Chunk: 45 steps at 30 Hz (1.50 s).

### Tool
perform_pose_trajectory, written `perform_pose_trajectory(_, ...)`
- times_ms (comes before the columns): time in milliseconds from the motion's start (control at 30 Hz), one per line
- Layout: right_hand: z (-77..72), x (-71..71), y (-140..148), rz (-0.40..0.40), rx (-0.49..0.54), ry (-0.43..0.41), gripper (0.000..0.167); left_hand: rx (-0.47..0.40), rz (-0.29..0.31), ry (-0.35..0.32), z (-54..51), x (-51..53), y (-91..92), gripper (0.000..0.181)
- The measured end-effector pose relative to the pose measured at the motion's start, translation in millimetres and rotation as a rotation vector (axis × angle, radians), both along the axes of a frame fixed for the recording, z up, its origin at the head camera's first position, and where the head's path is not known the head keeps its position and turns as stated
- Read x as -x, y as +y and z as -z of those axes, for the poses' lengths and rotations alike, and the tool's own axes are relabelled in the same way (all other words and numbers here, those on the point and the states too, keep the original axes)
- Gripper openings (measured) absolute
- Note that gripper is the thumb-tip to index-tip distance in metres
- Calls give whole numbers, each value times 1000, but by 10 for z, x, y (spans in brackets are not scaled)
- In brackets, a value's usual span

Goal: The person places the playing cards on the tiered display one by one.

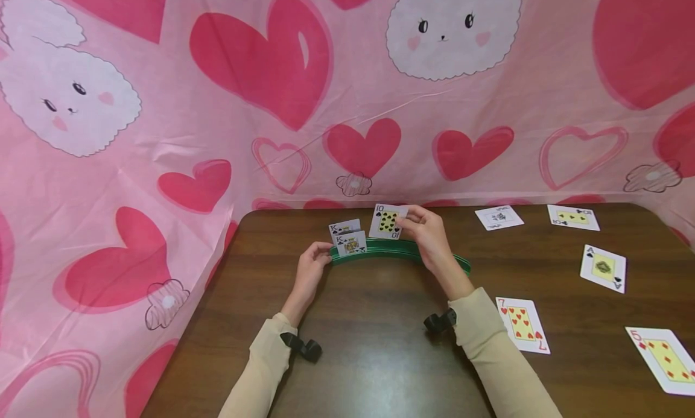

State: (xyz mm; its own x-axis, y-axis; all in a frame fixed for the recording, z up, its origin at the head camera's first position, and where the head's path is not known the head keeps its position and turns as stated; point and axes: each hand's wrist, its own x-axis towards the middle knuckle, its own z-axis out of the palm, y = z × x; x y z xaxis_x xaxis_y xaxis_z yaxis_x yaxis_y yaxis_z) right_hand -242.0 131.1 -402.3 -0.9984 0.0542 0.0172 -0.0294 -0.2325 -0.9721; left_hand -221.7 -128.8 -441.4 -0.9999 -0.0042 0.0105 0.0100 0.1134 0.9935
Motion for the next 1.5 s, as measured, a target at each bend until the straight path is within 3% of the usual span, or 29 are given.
perform_pose_trajectory(300,30,16,-9,35,16,-3,16,0,-3,-5,-6,-8,0,25)
perform_pose_trajectory(667,59,27,-31,80,-71,-11,23,0,-3,-8,-17,-12,-1,25)
perform_pose_trajectory(900,59,22,-46,71,-100,-26,27,1,-36,5,341,197,-46,26)
perform_pose_trajectory(1500,95,10,-64,60,-158,-43,28,8,-34,21,334,182,-34,24)
